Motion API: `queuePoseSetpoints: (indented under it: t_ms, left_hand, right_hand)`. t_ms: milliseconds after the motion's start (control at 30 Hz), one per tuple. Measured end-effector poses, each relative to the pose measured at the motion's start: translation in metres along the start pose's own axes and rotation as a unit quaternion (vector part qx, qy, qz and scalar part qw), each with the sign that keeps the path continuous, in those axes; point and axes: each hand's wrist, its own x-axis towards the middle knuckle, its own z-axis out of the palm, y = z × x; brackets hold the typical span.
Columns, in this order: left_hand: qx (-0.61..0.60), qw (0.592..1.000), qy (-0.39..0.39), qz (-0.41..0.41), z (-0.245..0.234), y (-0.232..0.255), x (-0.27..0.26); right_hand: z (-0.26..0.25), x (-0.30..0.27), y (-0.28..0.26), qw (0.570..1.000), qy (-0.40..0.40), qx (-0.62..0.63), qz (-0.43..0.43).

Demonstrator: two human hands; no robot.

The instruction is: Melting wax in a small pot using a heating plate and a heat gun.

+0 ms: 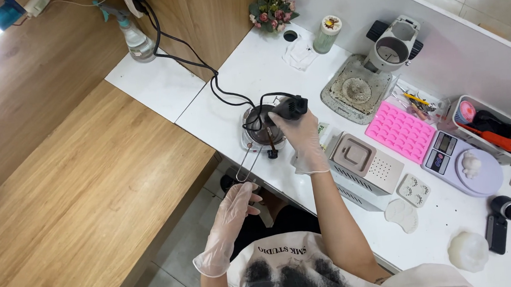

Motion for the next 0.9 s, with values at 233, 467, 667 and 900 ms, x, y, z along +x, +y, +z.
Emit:
queuePoseSetpoints:
  t_ms: [233,467,667,900]
  left_hand:
    - [-0.012,1.0,-0.016,0.013,-0.001,-0.017,0.01]
    - [0.005,1.0,-0.005,-0.03,-0.004,-0.026,0.01]
    - [-0.003,0.999,0.002,-0.049,-0.012,-0.025,0.012]
    - [-0.01,0.999,0.007,-0.04,-0.021,-0.026,0.016]
  right_hand:
    - [0.0,-0.002,-0.015,1.0,0.005,-0.024,0.002]
    - [0.012,-0.002,0.0,0.998,0.021,0.054,0.018]
    - [0.018,-0.002,-0.015,0.997,0.037,0.07,0.025]
    - [0.016,-0.006,-0.028,0.998,0.023,0.053,0.012]
